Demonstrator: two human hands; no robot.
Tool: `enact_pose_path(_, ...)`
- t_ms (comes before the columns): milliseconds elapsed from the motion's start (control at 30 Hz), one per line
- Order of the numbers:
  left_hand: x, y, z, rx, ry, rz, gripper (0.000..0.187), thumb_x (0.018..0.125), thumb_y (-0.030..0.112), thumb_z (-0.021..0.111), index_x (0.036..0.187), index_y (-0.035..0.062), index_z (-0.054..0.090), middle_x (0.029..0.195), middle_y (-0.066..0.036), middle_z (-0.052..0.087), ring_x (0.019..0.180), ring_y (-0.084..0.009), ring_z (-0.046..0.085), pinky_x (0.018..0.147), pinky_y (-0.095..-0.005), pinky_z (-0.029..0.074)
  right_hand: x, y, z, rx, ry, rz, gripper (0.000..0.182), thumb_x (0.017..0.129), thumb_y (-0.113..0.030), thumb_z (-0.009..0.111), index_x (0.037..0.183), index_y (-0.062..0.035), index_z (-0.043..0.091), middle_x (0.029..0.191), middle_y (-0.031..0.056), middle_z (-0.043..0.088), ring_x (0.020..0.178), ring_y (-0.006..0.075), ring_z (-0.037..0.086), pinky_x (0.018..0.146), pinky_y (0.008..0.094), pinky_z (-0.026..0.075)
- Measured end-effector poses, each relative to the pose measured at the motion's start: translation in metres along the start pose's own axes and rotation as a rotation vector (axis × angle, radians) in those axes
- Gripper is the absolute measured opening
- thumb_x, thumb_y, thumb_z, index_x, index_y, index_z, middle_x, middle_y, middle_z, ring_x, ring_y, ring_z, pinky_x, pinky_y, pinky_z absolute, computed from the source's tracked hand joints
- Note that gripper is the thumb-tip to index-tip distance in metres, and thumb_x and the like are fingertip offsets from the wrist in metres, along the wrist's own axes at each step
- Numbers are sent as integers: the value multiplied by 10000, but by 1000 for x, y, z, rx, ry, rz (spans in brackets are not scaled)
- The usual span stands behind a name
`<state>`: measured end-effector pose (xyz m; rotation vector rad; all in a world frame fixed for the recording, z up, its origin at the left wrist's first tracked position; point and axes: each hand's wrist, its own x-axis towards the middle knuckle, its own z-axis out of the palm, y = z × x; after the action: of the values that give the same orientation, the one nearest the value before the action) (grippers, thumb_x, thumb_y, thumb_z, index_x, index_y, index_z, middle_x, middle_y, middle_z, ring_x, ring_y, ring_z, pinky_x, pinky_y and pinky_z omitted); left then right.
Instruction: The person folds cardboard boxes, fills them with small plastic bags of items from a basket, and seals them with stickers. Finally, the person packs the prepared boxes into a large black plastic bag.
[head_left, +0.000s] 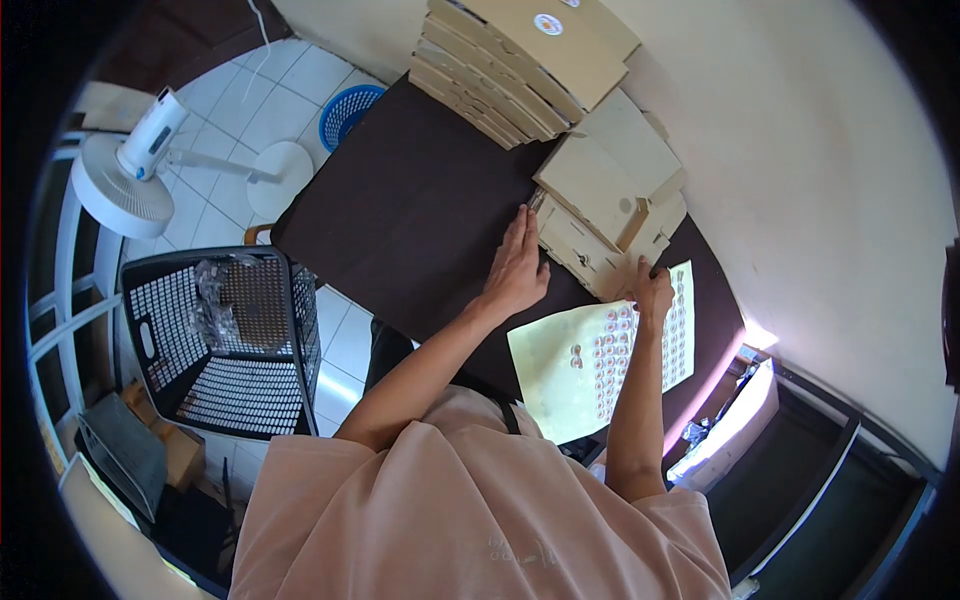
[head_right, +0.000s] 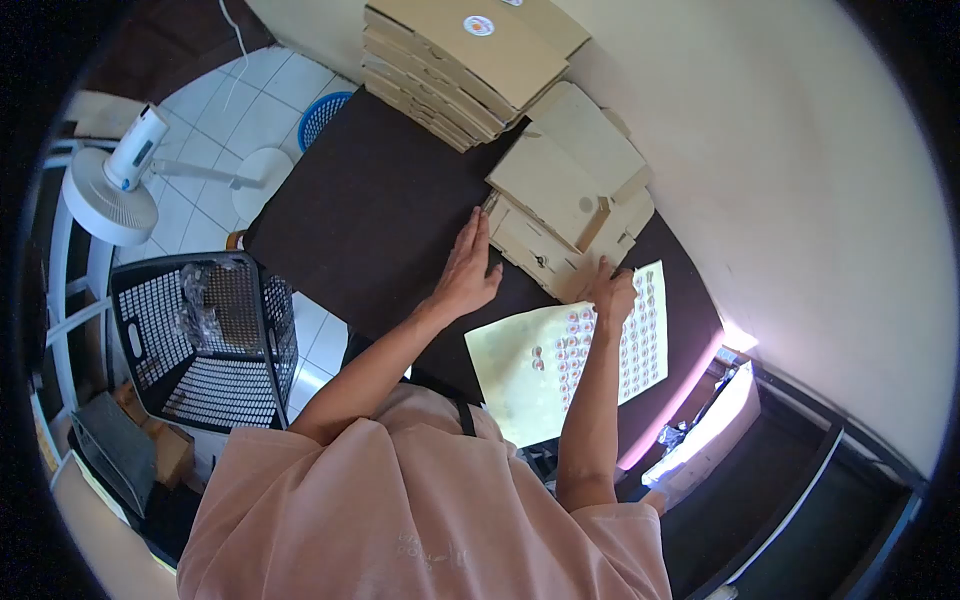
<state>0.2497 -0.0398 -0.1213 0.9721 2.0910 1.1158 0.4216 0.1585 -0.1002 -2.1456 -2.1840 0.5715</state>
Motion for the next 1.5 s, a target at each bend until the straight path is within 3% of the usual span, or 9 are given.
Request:
enact_pose_path(133, 0, -2, 3, -13, -1, 23, 820, 804, 110, 617, 1425, -129, 137, 1505, -311, 117, 1400, -421, 198, 1117, -458, 290, 13, 3, 4, -35, -53, -21, 541, 848, -447, 643, 941, 86, 629, 644, 164, 650, 455, 224, 624, 426, 319, 488)
enact_pose_path(367, -1, -5, -4, 57, -44, 101, 807, 785, 68, 576, 1414, -157, 123, 1491, -347, 112, 1399, -442, 186, 1143, -451, 236, 37, 29, 22, 185, -163, 152, 437, 882, -329, 649, 1003, 90, 634, 625, 123, 628, 425, 161, 572, 355, 290, 415)
enact_pose_path(400, -1, -4, -4, 105, -70, 99, 814, 797, 84, 585, 1416, -156, 113, 1492, -348, 104, 1406, -435, 170, 1152, -445, 217, 35, 25, 23, 213, -137, 161, 360, 899, -325, 640, 876, 34, 621, 538, 63, 534, 366, 123, 452, 314, 269, 311)
enact_pose_path(900, -5, 12, 13, 275, -106, 116, 758, 772, 9, 517, 1417, -161, 157, 1515, -325, 63, 1430, -426, 79, 1159, -496, 139, 29, 11, 13, 346, -239, 282, 290, 917, -253, 608, 940, 35, 586, 602, 102, 576, 416, 159, 527, 337, 282, 389)
enact_pose_path(1200, -2, 6, -8, 340, -109, 125, 735, 803, 71, 551, 1427, -116, 211, 1538, -255, 93, 1435, -412, 59, 1141, -553, 140, 37, 21, 18, 293, -249, 256, 290, 910, -285, 602, 872, 2, 603, 582, 85, 559, 413, 153, 497, 347, 277, 381)
enact_pose_path(1267, 3, -5, -16, 415, -94, -16, 698, 836, 134, 569, 1422, -91, 263, 1543, -225, 114, 1435, -410, 50, 1133, -569, 139, 36, 24, 23, 238, -187, 203, 301, 907, -292, 605, 859, 6, 605, 583, 87, 567, 410, 157, 508, 343, 281, 386)
enact_pose_path(1367, 6, -17, -24, 409, -122, 63, 693, 857, 187, 579, 1415, -94, 277, 1546, -220, 107, 1435, -407, 42, 1130, -574, 139, 31, 13, 20, 148, -119, 135, 353, 888, -319, 623, 873, 33, 613, 604, 109, 599, 428, 171, 561, 347, 285, 414)
enact_pose_path(1433, 8, -26, -31, 417, -87, 97, 659, 861, 196, 579, 1399, -85, 323, 1523, -245, 169, 1428, -415, 90, 1137, -535, 169, 25, 4, 13, 101, -145, 215, 382, 864, -316, 644, 923, 61, 619, 608, 135, 605, 411, 181, 563, 343, 299, 420)
enact_pose_path(1500, 17, -39, -48, 114, -55, 28, 587, 866, 203, 586, 1370, -38, 409, 1480, -257, 279, 1406, -424, 176, 1142, -475, 210, 41, 21, 22, -100, -92, 105, 414, 836, -305, 669, 1009, 65, 606, 690, 170, 634, 520, 202, 623, 450, 336, 487)
